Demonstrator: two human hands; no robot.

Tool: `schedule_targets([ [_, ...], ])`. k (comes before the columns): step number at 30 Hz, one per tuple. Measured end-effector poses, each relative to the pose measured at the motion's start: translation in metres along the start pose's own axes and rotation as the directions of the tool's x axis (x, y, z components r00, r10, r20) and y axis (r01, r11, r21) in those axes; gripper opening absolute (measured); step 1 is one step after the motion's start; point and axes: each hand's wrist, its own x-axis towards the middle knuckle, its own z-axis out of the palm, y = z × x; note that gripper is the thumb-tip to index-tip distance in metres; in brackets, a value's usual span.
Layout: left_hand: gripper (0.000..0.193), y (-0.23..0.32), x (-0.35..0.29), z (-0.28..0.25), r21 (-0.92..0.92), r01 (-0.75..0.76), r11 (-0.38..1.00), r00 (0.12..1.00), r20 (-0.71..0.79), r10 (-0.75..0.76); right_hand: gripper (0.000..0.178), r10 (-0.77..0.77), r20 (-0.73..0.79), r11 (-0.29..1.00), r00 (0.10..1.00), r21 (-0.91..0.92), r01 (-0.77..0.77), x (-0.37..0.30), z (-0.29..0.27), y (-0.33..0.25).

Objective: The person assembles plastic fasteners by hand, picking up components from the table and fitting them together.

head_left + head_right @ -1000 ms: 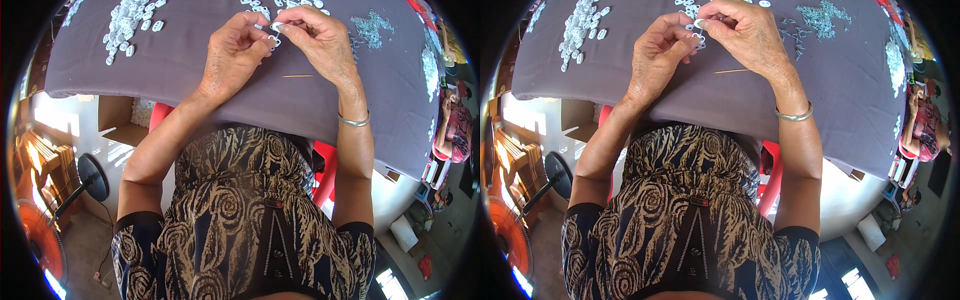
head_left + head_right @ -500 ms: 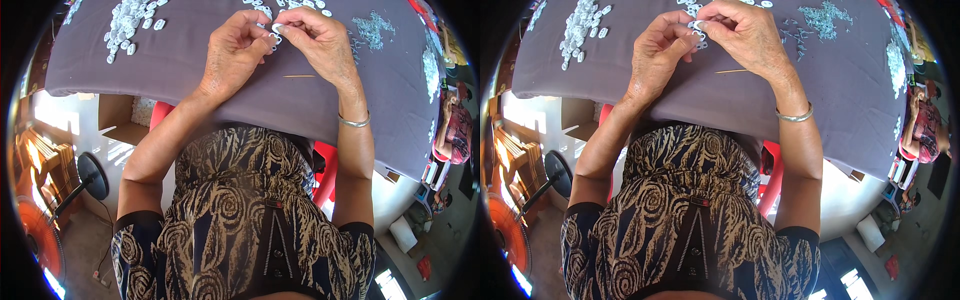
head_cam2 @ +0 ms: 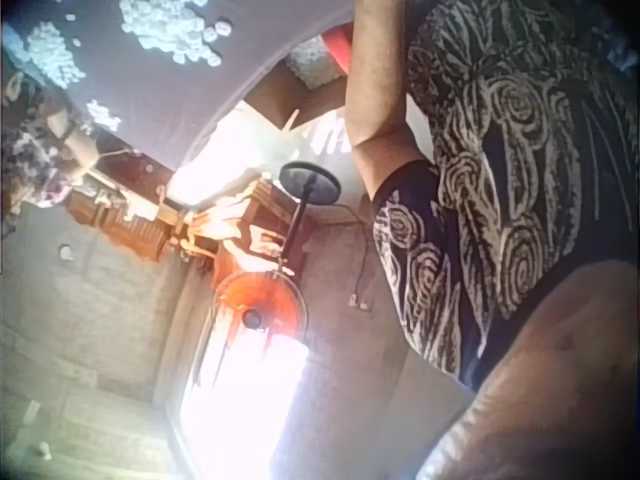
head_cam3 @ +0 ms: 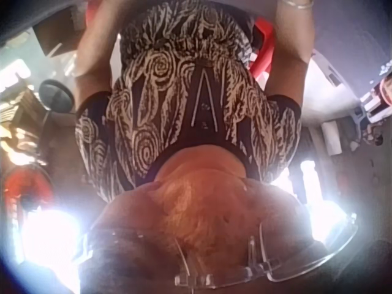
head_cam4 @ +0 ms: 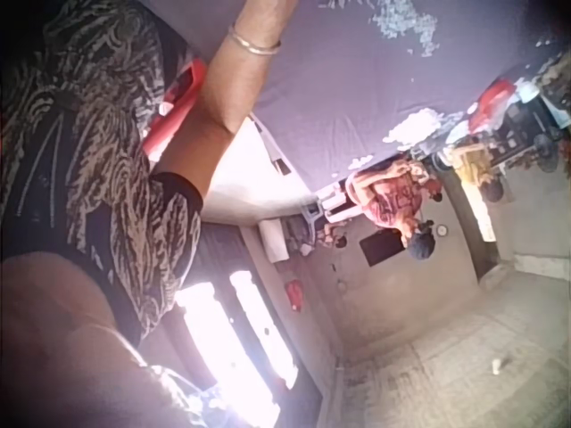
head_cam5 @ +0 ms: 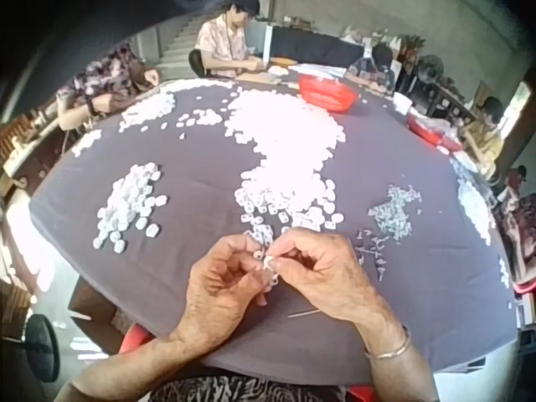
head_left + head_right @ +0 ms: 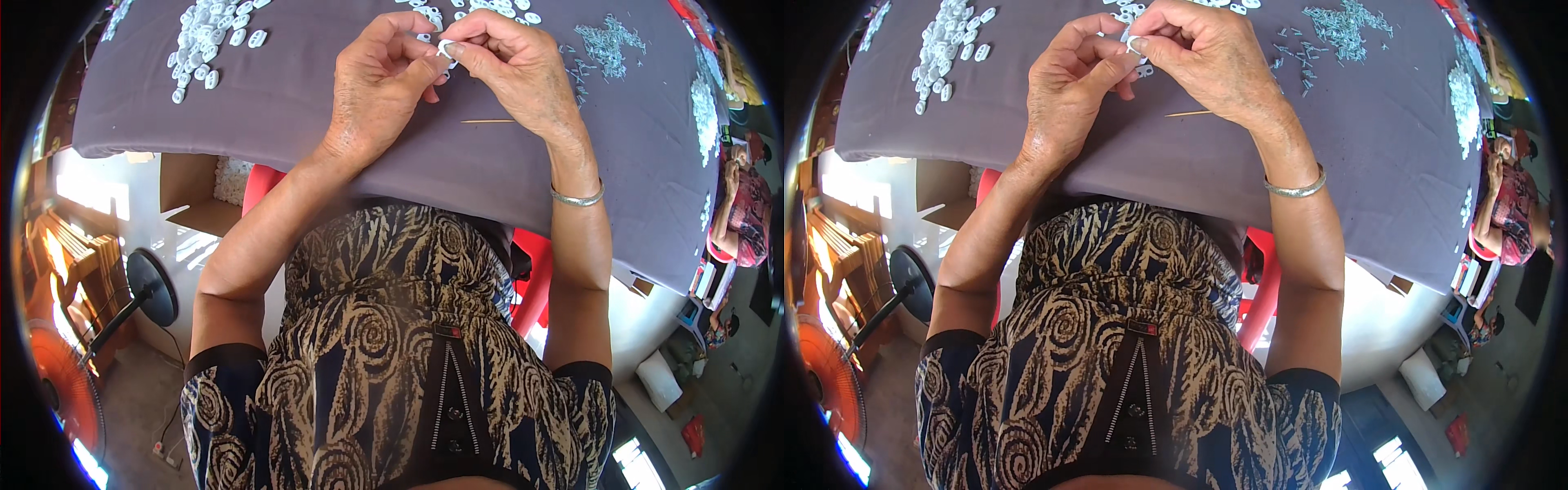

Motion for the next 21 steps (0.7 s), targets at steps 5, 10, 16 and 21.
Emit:
schedule_targets([
  [5,0.027,0.002,0.003,-0.002,-0.075,0.003,0.997,1.0,-0.003,-0.004,0.003,-0.032,0.048,0.997,0.998,0.073,0.028,-0.003,-0.005,-0.005],
  [10,0.028,0.008,0.004,-0.008,0.076,0.045,0.996,0.998,0.032,-0.047,0.019,-0.104,0.037,0.986,0.994,-0.125,0.108,-0.003,-0.001,0.005],
  [16,0.018,0.014,0.006,-0.008,0.051,0.054,0.997,0.998,0.039,-0.056,0.026,-0.196,-0.053,0.934,0.979,-0.314,0.17,-0.004,0.0,0.004],
  [21,0.018,0.017,0.009,-0.015,-0.071,0.156,0.985,0.983,0.11,-0.148,0.024,-0.377,-0.042,0.843,0.925,-0.429,0.324,-0.004,-0.003,0.008],
])
